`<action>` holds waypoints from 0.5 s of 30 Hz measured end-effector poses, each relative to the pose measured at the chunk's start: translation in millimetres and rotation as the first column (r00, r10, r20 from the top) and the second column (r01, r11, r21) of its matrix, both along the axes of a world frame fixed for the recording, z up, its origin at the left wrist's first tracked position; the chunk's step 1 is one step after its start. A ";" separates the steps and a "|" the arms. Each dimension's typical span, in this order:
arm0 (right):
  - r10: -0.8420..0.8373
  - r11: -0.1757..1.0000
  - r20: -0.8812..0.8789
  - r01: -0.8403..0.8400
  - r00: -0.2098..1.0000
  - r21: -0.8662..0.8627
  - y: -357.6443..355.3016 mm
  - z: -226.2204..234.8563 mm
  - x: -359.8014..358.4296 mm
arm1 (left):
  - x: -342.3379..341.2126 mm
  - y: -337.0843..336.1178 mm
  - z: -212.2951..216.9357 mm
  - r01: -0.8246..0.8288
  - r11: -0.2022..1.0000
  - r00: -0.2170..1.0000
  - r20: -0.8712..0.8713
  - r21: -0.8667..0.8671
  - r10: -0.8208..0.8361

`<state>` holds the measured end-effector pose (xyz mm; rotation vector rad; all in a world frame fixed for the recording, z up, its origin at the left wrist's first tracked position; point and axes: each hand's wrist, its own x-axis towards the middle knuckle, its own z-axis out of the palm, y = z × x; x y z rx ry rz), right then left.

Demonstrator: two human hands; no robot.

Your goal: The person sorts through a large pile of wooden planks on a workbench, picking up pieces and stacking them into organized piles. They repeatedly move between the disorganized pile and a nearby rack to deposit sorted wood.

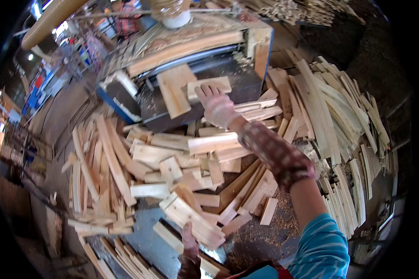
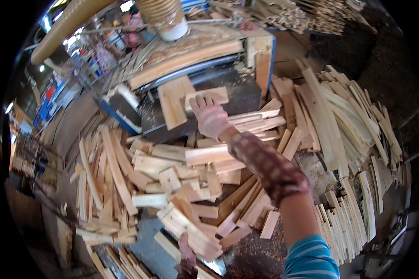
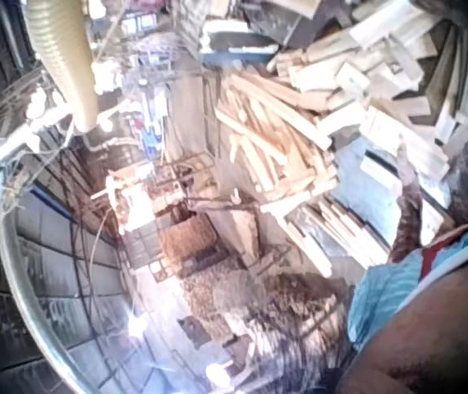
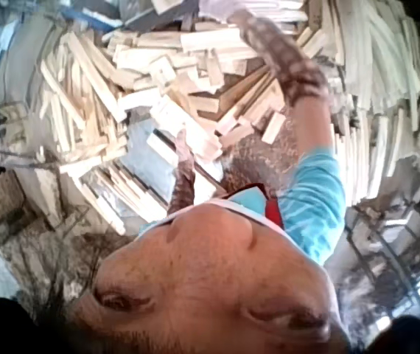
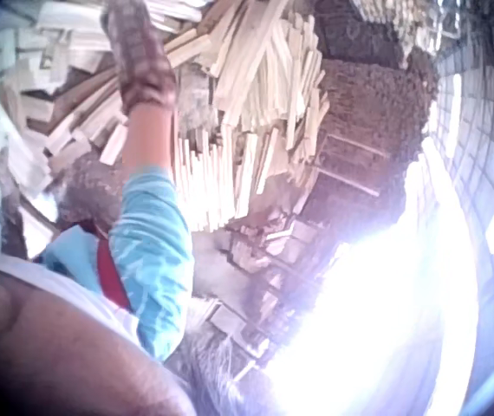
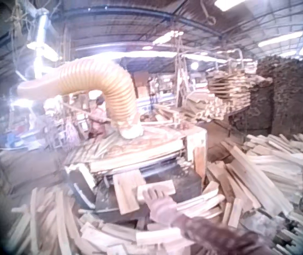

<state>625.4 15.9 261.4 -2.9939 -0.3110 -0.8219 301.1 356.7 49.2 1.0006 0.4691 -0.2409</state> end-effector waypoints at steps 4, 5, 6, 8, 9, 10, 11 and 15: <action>-0.149 0.989 -0.340 0.144 0.929 -0.041 -55.9 -6.9 69.9 | 2.5 2.2 -19.1 0.007 1.000 0.998 0.069 -0.014 -0.006; -0.140 0.990 -0.365 0.128 0.921 -0.058 -47.8 -2.5 71.2 | -0.7 13.4 -37.8 -0.013 1.000 0.997 0.079 -0.020 0.015; -0.142 0.989 -0.393 0.120 0.908 -0.082 -46.6 1.1 68.3 | 0.6 16.4 -43.1 -0.008 0.999 0.999 0.045 -0.034 0.010; -0.177 0.981 -0.465 0.121 0.867 -0.148 -47.7 10.9 60.4 | -2.4 20.3 -51.7 0.001 0.998 1.000 -0.027 -0.069 -0.003; -0.193 0.977 -0.502 0.118 0.843 -0.178 -47.0 13.0 56.7 | -2.4 18.4 -50.4 0.015 0.998 0.999 -0.030 -0.062 -0.017; -0.253 0.963 -0.543 0.158 0.801 -0.216 -54.0 7.9 55.7 | 2.1 13.1 -51.7 0.028 0.998 0.999 -0.033 -0.056 -0.030; -0.165 0.984 -0.532 0.176 0.830 -0.031 -39.2 11.6 38.5 | 2.2 14.2 -47.3 0.000 0.999 0.999 -0.037 -0.038 -0.002; 0.114 0.696 -0.588 0.358 0.801 0.622 -14.1 38.4 -17.3 | 9.5 2.2 -27.1 -0.051 0.998 0.993 0.108 -0.028 0.054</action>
